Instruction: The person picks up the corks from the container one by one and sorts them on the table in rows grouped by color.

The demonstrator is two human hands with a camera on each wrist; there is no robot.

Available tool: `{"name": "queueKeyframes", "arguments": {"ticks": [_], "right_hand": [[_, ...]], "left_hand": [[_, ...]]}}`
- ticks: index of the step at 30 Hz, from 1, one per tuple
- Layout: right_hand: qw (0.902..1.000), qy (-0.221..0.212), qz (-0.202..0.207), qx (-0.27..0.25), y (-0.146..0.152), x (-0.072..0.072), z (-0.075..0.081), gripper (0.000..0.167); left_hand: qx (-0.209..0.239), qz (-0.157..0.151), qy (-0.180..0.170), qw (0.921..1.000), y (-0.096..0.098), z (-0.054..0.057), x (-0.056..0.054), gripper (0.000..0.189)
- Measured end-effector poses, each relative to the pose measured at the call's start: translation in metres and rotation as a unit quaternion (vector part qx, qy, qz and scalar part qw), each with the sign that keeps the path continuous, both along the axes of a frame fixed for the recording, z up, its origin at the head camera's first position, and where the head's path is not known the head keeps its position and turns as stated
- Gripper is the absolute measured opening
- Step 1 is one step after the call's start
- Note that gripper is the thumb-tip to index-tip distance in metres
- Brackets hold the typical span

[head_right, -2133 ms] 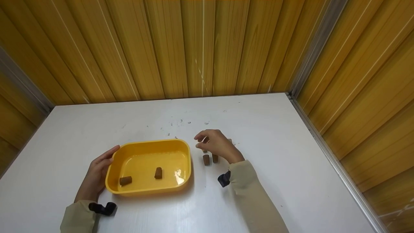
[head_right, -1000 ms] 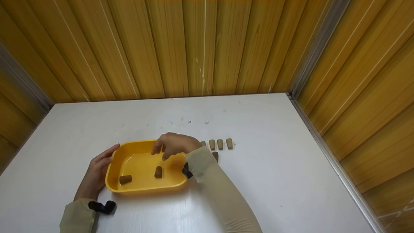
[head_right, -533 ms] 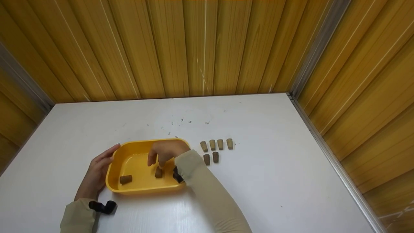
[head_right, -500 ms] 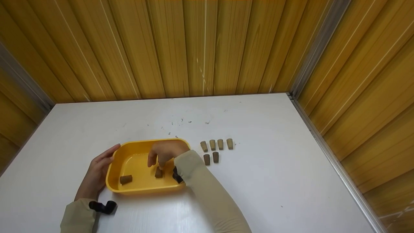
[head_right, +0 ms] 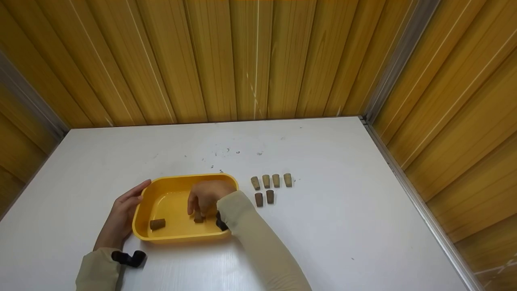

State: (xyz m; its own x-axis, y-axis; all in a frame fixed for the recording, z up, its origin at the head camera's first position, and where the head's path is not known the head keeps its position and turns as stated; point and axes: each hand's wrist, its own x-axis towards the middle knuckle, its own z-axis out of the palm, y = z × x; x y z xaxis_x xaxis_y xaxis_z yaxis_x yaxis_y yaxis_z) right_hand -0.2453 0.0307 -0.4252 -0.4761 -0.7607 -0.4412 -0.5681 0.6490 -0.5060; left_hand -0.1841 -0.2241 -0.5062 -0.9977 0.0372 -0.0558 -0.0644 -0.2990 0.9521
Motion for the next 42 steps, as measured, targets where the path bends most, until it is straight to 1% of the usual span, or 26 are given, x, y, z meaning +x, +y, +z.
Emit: {"name": "queueKeyframes", "arguments": {"ticks": [2,6,14,18,23,26,28,32,36,39,42], "right_hand": [[1.0,-0.002,0.005,-0.007,0.001,-0.001,-0.001,0.031],[0.9999,-0.012,-0.003,-0.009,0.004,-0.001,-0.003,0.023],[0.9999,-0.011,0.005,0.009,0.003,0.001,-0.001,0.022],[0.9999,-0.001,0.002,0.016,0.005,0.0,-0.002,0.018],[0.9999,0.003,-0.009,0.013,0.007,-0.002,-0.003,0.017],[0.9998,-0.009,-0.017,0.004,0.009,-0.003,-0.002,0.017],[0.9998,-0.015,-0.016,-0.004,0.01,-0.004,-0.001,0.017],[0.9996,-0.014,-0.018,-0.016,0.014,-0.006,0.003,0.015],[0.9989,-0.016,-0.037,-0.025,0.018,-0.007,0.009,0.016],[0.9978,-0.027,-0.042,-0.044,0.021,-0.008,0.014,0.019],[0.9966,-0.036,-0.031,-0.068,0.024,-0.01,0.017,0.025]], "left_hand": [[0.004,-0.001,-0.003,1.0,0.0,0.001,0.0,0.049],[-0.005,0.003,-0.003,1.0,0.001,0.001,0.0,0.049],[-0.006,0.006,-0.007,0.9999,0.001,0.001,-0.001,0.049],[-0.013,0.004,-0.009,0.9999,0.001,0.001,-0.001,0.049],[-0.023,0.001,-0.007,0.9997,0.001,0.001,-0.001,0.049],[-0.019,0.001,-0.006,0.9998,0.001,0.0,0.0,0.049],[-0.015,0.0,-0.004,0.9999,0.001,0.0,0.0,0.049],[-0.008,-0.003,0.0,1.0,0.001,-0.001,0.001,0.049],[-0.009,-0.001,-0.002,1.0,0.001,0.0,0.001,0.049],[-0.011,0.0,-0.003,0.9999,0.001,0.0,0.0,0.049],[-0.015,-0.001,-0.003,0.9999,0.0,0.001,0.0,0.049]]}}
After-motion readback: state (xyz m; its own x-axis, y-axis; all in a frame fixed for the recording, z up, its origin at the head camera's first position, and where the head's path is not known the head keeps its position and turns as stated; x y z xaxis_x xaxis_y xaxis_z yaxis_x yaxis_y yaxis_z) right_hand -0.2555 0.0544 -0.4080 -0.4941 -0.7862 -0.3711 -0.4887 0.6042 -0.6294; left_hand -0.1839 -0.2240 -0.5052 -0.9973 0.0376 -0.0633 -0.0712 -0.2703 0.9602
